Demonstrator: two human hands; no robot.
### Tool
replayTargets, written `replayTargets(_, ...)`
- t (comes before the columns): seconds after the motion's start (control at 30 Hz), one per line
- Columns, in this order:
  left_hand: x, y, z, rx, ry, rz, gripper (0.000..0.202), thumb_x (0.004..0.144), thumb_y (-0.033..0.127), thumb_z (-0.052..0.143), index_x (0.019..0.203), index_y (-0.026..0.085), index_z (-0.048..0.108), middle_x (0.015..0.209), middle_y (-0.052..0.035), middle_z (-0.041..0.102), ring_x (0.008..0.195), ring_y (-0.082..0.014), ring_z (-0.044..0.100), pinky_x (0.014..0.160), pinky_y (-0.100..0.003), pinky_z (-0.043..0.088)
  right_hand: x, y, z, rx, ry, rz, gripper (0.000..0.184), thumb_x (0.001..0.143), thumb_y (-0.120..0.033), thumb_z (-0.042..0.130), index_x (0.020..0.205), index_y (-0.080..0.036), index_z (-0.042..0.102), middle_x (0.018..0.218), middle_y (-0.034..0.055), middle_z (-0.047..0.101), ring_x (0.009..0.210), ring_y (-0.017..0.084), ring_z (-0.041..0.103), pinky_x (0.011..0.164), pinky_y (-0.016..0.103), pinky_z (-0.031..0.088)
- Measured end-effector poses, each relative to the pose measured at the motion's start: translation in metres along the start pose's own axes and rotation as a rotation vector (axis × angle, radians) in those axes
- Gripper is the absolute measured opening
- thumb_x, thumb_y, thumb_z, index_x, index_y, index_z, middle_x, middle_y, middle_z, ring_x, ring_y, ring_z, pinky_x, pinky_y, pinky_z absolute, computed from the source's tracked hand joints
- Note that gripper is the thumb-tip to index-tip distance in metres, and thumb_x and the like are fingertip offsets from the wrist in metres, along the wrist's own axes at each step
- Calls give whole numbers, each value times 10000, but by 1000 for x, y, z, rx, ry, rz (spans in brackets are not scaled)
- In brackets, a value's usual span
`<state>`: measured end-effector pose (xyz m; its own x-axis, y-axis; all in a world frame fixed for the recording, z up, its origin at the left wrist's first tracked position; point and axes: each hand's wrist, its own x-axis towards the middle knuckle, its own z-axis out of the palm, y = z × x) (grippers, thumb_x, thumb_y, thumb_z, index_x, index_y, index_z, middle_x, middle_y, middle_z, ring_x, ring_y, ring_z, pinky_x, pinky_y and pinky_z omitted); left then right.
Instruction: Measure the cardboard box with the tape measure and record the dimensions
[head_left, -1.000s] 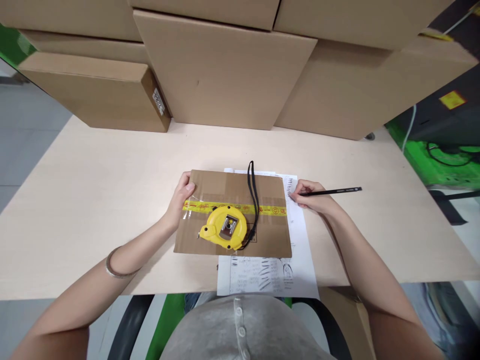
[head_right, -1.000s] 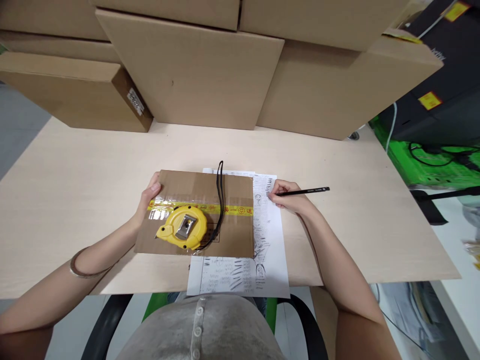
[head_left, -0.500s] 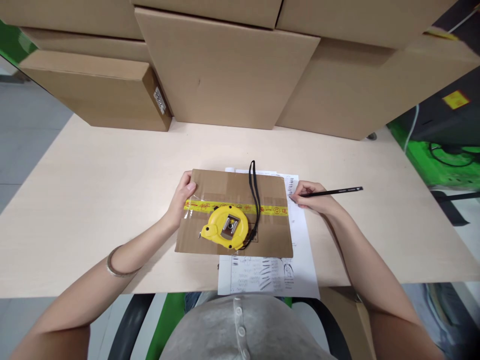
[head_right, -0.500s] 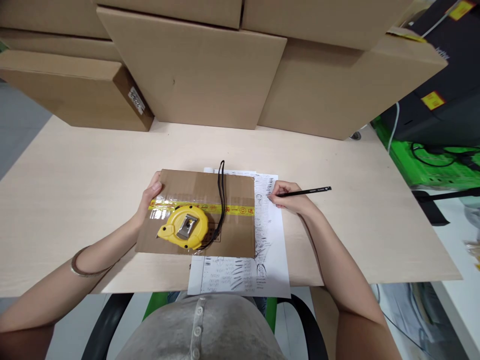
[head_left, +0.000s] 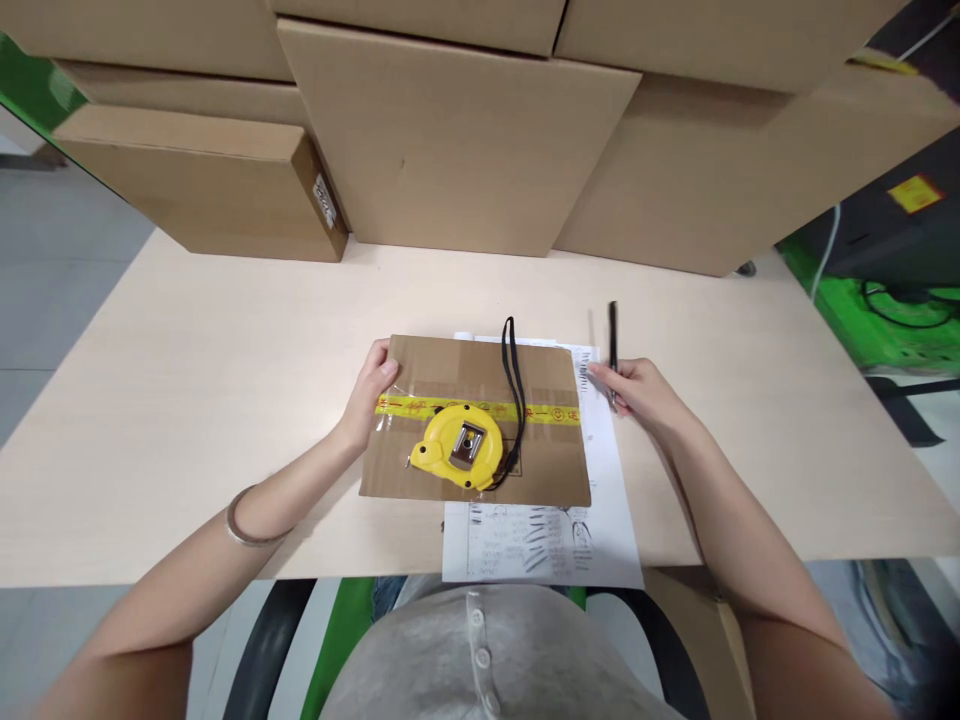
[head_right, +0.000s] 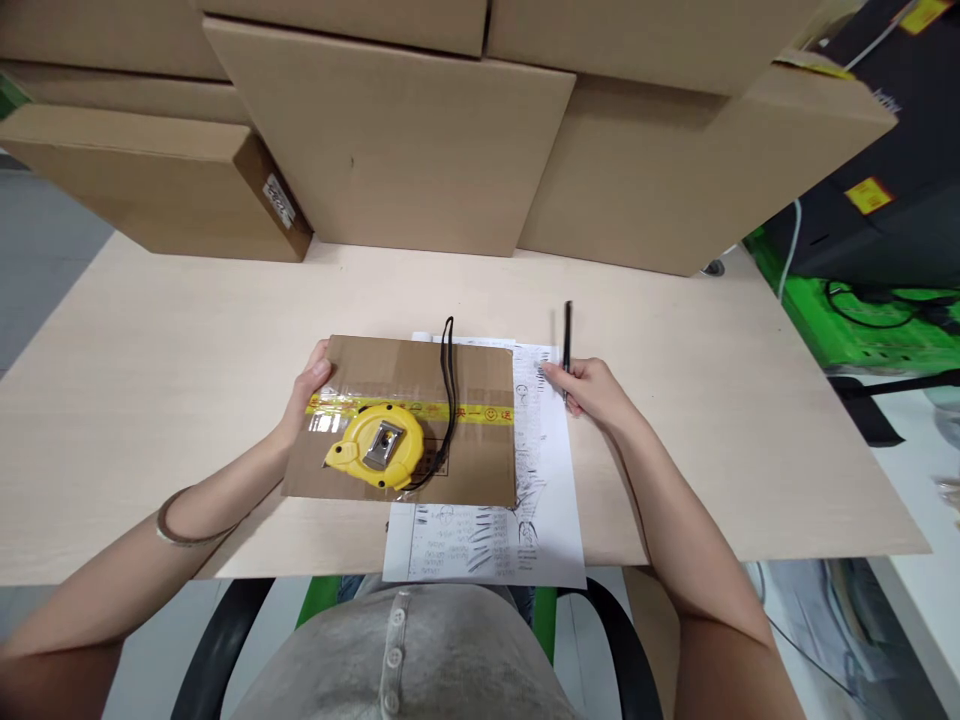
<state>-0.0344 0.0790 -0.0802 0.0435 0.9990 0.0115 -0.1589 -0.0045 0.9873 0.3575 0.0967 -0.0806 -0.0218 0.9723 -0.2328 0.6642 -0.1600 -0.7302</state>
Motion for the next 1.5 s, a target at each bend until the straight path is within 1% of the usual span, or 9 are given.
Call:
replayTargets(0.2, 0, 4, -3, 15, 22, 58, 618, 834, 618, 752, 1370, 355, 587, 1293, -67, 645, 1239, -306, 589, 1065, -466, 498, -5, -23, 12, -384, 164, -2, 565, 854, -520, 739, 442, -235, 477, 438, 58, 458, 531, 232, 529, 580, 353, 291)
replayTargets(0.33, -1, 7, -13, 124, 7, 198, 498, 894, 592, 711, 1329, 355, 663, 1454, -64, 620, 1460, -316, 479, 1264, -517, 343, -20, -54, 8, -496, 254, -13, 492, 935, -493, 651, 533, -234, 530, 476, 77, 479, 587, 252, 562, 612, 371, 301)
replayTargets(0.47, -3, 4, -25, 144, -107, 228, 430, 987, 629, 524, 1169, 341, 786, 1571, -29, 553, 1578, -322, 342, 1347, -546, 188, -54, -110, 9, -409, 464, -382, 360, 1044, -485, 491, 852, -242, 676, 770, 101, 650, 695, 241, 594, 659, 405, 404)
replayTargets(0.63, -5, 2, -28, 39, -198, 150, 528, 1013, 688, 410, 1229, 369, 772, 1596, 4, 549, 1594, -304, 344, 1334, -569, 255, -83, -159, 47, -405, 166, -873, 649, 875, -759, 647, 1275, -249, 684, 1291, 186, 684, 1137, 399, 649, 925, 590, 508)
replayTargets(0.77, -4, 5, -28, 6, -258, 111, 598, 1017, 730, 357, 1268, 360, 753, 1606, 8, 546, 1600, -301, 343, 1335, -572, 256, -87, -165, 68, -304, -25, -858, 614, 843, -694, 746, 1245, -248, 616, 1350, 182, 686, 1226, 405, 659, 1006, 613, 529)
replayTargets(0.9, -4, 4, -30, -16, -298, 129, 625, 1026, 731, 331, 1281, 345, 751, 1600, 8, 556, 1614, -288, 313, 1339, -550, 242, -81, -178, 70, -116, -161, -726, 476, 946, -538, 708, 1311, -283, 540, 1141, 91, 761, 973, 294, 767, 777, 436, 617)
replayTargets(1.1, -3, 2, -31, -121, -338, 37, 787, 984, 815, 296, 1387, 255, 674, 1643, -57, 506, 1602, -343, 323, 1337, -516, 213, -53, -227, 73, -266, -341, -739, 507, 1029, -373, 598, 1498, -275, 431, 1437, 105, 657, 1053, 298, 761, 920, 489, 600)
replayTargets(1.33, 7, -10, -50, 132, -397, 215, 541, 922, 664, 645, 1357, 344, 682, 1472, -72, 594, 1462, -350, 464, 1274, -552, 319, -43, -211, 76, -85, -344, -819, 447, 986, -297, 667, 1408, -322, 521, 1412, 59, 655, 1224, 245, 667, 1042, 432, 546)
replayTargets(1.5, 10, -9, -54, 181, -433, 247, 481, 933, 580, 673, 1386, 420, 666, 1423, -65, 581, 1410, -340, 469, 1225, -552, 350, -51, -170, 29, -84, -258, -713, 335, 898, -313, 774, 1217, -296, 674, 1149, 32, 737, 1007, 217, 699, 870, 370, 565)
